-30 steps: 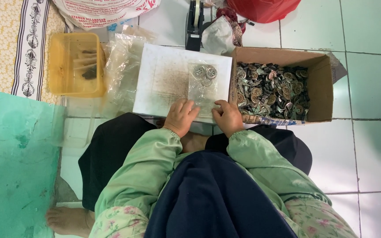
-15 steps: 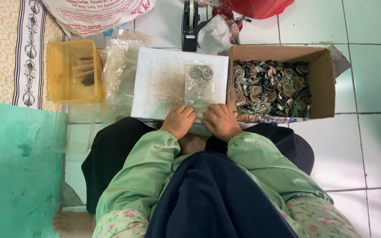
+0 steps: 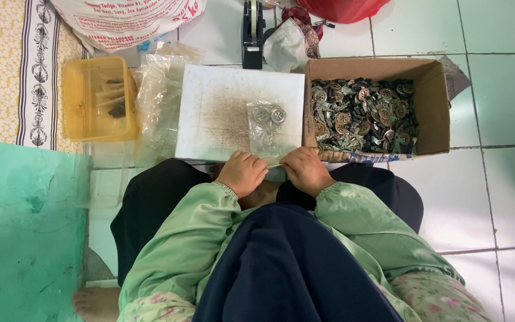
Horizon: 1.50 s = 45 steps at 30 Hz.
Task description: Packaging small metal pins or badges into individual plastic bags from a larger box.
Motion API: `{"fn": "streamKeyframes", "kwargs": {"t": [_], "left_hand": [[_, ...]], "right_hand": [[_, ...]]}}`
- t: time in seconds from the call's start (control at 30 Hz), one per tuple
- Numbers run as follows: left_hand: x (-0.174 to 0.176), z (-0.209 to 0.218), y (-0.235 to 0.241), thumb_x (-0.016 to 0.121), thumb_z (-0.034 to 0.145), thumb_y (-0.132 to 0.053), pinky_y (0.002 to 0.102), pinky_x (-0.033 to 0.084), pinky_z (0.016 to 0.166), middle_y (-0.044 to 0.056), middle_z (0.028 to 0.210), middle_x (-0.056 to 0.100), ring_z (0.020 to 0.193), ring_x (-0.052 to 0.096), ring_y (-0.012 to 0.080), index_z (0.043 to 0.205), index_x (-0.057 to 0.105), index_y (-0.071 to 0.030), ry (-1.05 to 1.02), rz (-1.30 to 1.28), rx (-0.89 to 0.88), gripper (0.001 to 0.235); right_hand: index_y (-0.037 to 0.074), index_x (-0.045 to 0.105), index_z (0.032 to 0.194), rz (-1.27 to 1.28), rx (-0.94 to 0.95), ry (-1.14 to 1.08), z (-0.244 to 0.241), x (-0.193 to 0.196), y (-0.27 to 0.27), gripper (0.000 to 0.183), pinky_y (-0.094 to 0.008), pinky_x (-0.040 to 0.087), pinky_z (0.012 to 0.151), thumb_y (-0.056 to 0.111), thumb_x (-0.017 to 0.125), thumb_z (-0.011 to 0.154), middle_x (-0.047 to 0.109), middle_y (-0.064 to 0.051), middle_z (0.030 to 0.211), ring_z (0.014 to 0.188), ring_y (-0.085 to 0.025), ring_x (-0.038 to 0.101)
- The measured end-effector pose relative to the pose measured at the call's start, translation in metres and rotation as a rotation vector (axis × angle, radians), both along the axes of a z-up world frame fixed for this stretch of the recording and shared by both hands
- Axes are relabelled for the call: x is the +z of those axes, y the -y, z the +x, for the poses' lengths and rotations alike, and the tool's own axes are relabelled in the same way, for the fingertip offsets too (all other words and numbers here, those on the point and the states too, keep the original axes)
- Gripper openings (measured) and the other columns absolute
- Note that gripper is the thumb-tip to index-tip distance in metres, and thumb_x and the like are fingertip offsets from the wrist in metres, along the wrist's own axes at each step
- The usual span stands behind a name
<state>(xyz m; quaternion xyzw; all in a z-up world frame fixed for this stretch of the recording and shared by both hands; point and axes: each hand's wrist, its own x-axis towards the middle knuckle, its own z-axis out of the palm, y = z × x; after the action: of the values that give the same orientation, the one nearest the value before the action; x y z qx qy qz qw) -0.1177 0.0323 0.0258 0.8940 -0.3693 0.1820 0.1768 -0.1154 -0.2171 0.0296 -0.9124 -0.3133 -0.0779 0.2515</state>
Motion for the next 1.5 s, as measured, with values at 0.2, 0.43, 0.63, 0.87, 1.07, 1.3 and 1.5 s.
{"fn": "streamKeyframes", "kwargs": {"t": [0.2, 0.43, 0.63, 0.87, 1.07, 1.3, 1.5], "left_hand": [[-0.003, -0.003, -0.001, 0.064, 0.095, -0.028, 0.040, 0.049, 0.081, 0.003, 0.086, 0.061, 0.091, 0.064, 0.0248, 0.099, 0.064, -0.017, -0.149, 0.012, 0.037, 0.011], [-0.014, 0.002, -0.004, 0.067, 0.095, -0.025, 0.042, 0.056, 0.081, 0.004, 0.082, 0.069, 0.085, 0.070, 0.0272, 0.101, 0.068, -0.019, -0.348, -0.141, 0.204, 0.009], [-0.025, 0.008, -0.001, 0.068, 0.093, -0.029, 0.043, 0.056, 0.080, 0.002, 0.079, 0.070, 0.080, 0.070, 0.0255, 0.117, 0.065, -0.020, -0.328, -0.076, 0.312, 0.025], [0.009, 0.006, 0.007, 0.064, 0.098, -0.022, 0.039, 0.049, 0.082, 0.004, 0.090, 0.060, 0.091, 0.061, 0.0248, 0.105, 0.065, -0.018, 0.061, 0.016, 0.119, 0.009], [0.001, 0.009, 0.012, 0.064, 0.093, -0.022, 0.038, 0.047, 0.078, 0.004, 0.094, 0.055, 0.094, 0.058, 0.0247, 0.102, 0.062, -0.013, 0.118, 0.014, -0.013, 0.012], [-0.022, 0.009, 0.010, 0.061, 0.093, -0.018, 0.039, 0.048, 0.077, 0.003, 0.089, 0.055, 0.093, 0.060, 0.0255, 0.093, 0.062, -0.014, 0.069, -0.017, 0.010, 0.005], [-0.009, -0.002, 0.009, 0.059, 0.096, -0.017, 0.041, 0.050, 0.081, 0.005, 0.089, 0.061, 0.091, 0.066, 0.0266, 0.103, 0.063, -0.016, -0.138, 0.008, 0.059, 0.008]], "right_hand": [[0.019, 0.077, 0.105, 0.085, -0.132, -0.234, -0.002, 0.009, 0.003, 0.018, -0.041, 0.054, 0.087, 0.013, 0.077, 0.088, 0.074, -0.002, 0.096, 0.101, -0.027, 0.071], [0.021, 0.076, 0.118, 0.159, -0.360, -0.427, 0.002, -0.004, -0.005, 0.029, -0.041, 0.060, 0.081, 0.014, 0.080, 0.090, 0.075, -0.004, 0.093, 0.094, -0.026, 0.073], [0.025, 0.073, 0.115, 0.086, -0.483, -0.381, 0.004, -0.005, -0.019, 0.030, -0.042, 0.062, 0.072, 0.019, 0.083, 0.087, 0.070, -0.002, 0.082, 0.083, -0.024, 0.073], [0.022, 0.071, 0.113, -0.016, -0.460, -0.311, 0.007, 0.004, -0.024, 0.030, -0.042, 0.063, 0.069, 0.021, 0.084, 0.086, 0.068, 0.000, 0.074, 0.075, -0.023, 0.072], [0.023, 0.069, 0.108, -0.063, -0.324, -0.105, 0.009, -0.003, -0.012, 0.027, -0.042, 0.055, 0.074, 0.030, 0.082, 0.085, 0.062, -0.001, 0.091, 0.089, -0.027, 0.066], [0.020, 0.067, 0.105, -0.143, 0.018, 0.175, 0.006, 0.016, -0.013, 0.031, -0.042, 0.044, 0.088, 0.030, 0.082, 0.080, 0.061, -0.004, 0.109, 0.106, -0.029, 0.059], [0.020, 0.076, 0.100, 0.048, -0.051, -0.010, 0.000, 0.011, -0.006, 0.015, -0.039, 0.045, 0.094, 0.019, 0.078, 0.086, 0.072, 0.000, 0.093, 0.100, -0.025, 0.067]]}}
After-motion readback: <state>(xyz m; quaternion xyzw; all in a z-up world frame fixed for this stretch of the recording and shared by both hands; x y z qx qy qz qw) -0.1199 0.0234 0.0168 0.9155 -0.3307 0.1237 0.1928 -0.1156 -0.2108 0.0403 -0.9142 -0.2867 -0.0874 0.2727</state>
